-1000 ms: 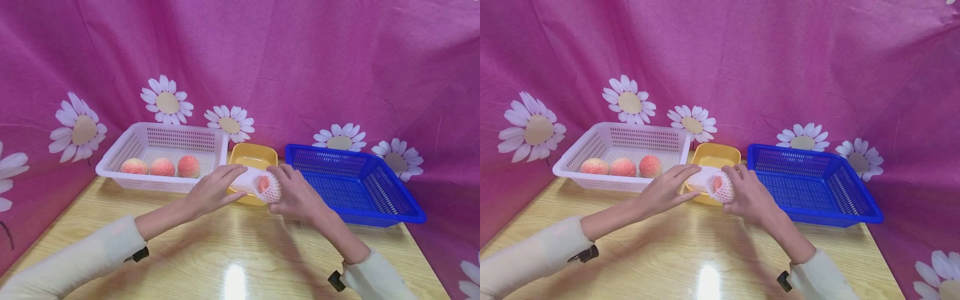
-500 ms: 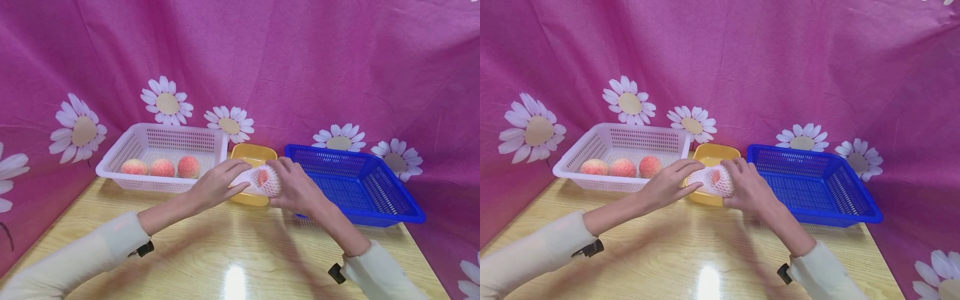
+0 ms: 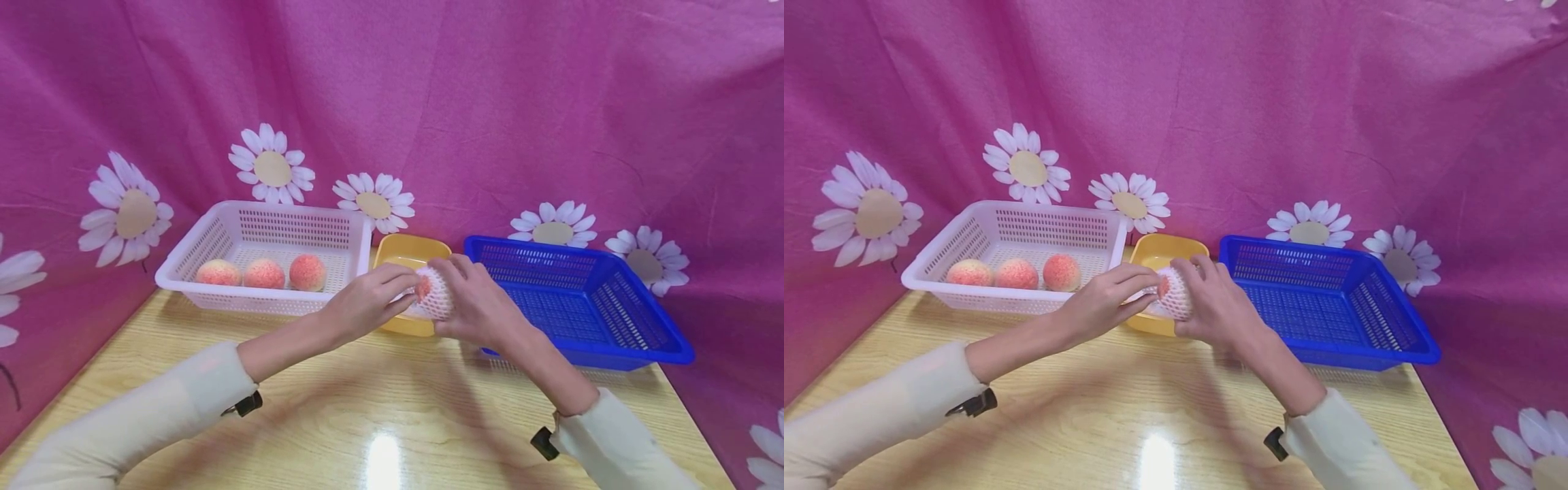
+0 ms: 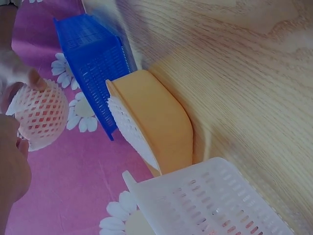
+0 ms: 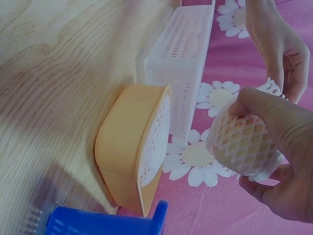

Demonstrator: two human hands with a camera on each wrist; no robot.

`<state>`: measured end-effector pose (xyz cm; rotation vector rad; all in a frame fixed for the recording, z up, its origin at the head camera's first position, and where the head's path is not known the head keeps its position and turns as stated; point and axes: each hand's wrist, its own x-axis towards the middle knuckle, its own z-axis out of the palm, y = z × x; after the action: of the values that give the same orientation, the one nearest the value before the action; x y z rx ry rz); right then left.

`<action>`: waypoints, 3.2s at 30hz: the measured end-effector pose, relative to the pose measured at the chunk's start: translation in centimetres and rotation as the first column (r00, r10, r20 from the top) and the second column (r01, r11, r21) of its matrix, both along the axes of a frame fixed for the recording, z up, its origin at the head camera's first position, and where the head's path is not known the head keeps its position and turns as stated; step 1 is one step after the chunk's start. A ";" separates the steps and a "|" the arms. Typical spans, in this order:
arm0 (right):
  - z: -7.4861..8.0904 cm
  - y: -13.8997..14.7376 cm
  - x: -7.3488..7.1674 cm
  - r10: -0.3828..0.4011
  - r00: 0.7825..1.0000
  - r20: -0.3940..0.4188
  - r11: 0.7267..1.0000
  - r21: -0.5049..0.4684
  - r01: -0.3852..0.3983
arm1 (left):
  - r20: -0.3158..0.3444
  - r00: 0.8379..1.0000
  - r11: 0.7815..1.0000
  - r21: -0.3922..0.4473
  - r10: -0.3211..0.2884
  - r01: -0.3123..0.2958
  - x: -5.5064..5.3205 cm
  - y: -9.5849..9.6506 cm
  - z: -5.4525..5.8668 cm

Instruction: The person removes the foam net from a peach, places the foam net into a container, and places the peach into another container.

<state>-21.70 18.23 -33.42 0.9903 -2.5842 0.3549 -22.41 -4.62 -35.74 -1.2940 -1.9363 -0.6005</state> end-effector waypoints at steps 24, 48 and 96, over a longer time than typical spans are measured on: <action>0.7 -0.6 0.0 -0.020 1.000 -0.015 1.000 0.014 0.020 | 0.137 0.991 0.998 -0.055 0.015 -0.007 -0.6 1.1 -0.4; 0.4 -0.8 -0.2 0.065 0.997 -0.032 0.998 -0.007 -0.066 | 0.260 0.953 0.988 0.022 -0.152 0.152 -2.1 0.6 -1.0; -0.4 -0.5 -2.3 0.079 0.996 0.029 0.995 0.050 -0.081 | 0.263 0.965 0.987 0.152 0.011 -0.052 -2.0 -2.4 -1.7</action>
<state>-24.04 17.77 -33.81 1.1170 -2.5949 0.3263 -24.40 -7.02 -37.42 -1.1278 -2.0686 -0.9289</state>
